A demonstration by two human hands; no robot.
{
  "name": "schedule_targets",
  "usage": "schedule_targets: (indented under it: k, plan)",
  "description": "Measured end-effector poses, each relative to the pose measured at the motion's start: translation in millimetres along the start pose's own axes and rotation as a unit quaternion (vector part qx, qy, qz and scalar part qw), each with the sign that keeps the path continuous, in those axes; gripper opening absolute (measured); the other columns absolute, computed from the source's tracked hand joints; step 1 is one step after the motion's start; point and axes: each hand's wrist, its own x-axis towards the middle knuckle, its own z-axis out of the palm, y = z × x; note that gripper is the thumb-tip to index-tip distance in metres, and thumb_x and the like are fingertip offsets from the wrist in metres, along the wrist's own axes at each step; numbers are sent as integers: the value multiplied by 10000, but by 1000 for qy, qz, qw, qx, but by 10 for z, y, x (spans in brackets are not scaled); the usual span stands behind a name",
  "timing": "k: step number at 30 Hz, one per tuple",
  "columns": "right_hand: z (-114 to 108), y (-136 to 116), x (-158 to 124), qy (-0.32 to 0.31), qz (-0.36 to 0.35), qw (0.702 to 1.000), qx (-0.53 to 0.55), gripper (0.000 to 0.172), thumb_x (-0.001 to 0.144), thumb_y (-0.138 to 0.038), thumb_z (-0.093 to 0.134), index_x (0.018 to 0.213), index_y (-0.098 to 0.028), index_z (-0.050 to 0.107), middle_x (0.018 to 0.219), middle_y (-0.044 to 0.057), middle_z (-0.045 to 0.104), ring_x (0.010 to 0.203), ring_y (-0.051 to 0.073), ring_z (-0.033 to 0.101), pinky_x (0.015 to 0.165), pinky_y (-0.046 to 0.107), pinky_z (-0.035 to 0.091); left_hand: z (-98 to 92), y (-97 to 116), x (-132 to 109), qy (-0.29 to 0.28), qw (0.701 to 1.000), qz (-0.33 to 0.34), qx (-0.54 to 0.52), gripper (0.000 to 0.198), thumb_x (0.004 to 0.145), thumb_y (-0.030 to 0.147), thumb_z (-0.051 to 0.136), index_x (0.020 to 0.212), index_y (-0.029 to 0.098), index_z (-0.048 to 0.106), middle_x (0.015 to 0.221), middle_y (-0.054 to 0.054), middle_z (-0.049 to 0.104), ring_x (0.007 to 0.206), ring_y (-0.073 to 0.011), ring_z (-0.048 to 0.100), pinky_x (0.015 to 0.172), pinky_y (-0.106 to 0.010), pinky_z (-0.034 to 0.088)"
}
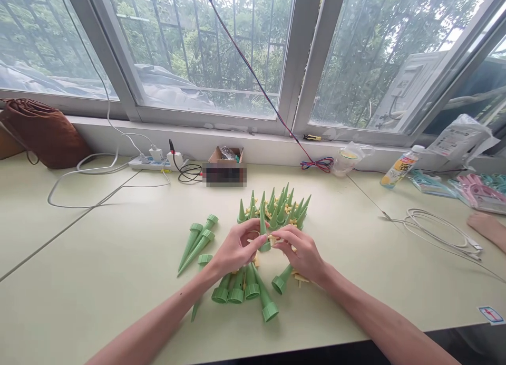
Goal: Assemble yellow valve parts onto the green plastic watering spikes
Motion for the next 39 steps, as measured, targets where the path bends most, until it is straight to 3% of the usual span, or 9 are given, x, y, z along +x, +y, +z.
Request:
schedule_targets:
  k: [4,10,14,21,39]
  plan:
    - [-2,-11,-10,-7,9,1000,9,133,978,-220,543,1080,-212,628,853,47,645,637,133,594,579,253,515,16,-17,-7,0,1000,12,22,267,938,390,570,1094,175,544,725,18,569,437,-51,405,386,-178,389]
    - [3,-16,-8,-7,17,1000,-1,122,988,-236,512,1001,-201,628,748,32,618,608,148,534,531,259,439,37,0,-17,18,989,58,133,201,939,329,548,1041,160,586,798,-25,587,657,-123,547,525,-203,489]
    - [7,-9,-11,-10,28,1000,1,136,991,-230,497,963,-196,626,716,25,607,598,146,518,545,261,433,45,-17,-19,34,977,89,190,184,923,272,551,1058,158,604,801,-22,585,666,-124,545,591,-224,521]
    - [4,-19,-5,-9,55,998,15,173,994,-222,477,905,-191,622,701,23,611,597,140,532,562,254,446,42,-66,-15,24,960,138,242,203,949,219,519,1116,191,631,983,-55,661,667,-109,556,590,-214,506]
    - [-26,-84,16,-12,88,996,30,108,935,-266,602,962,-181,663,679,15,634,547,128,549,529,248,478,46,-72,-6,30,955,147,256,174,960,158,487,1076,203,609,970,-31,676,684,-108,565,630,-218,500]
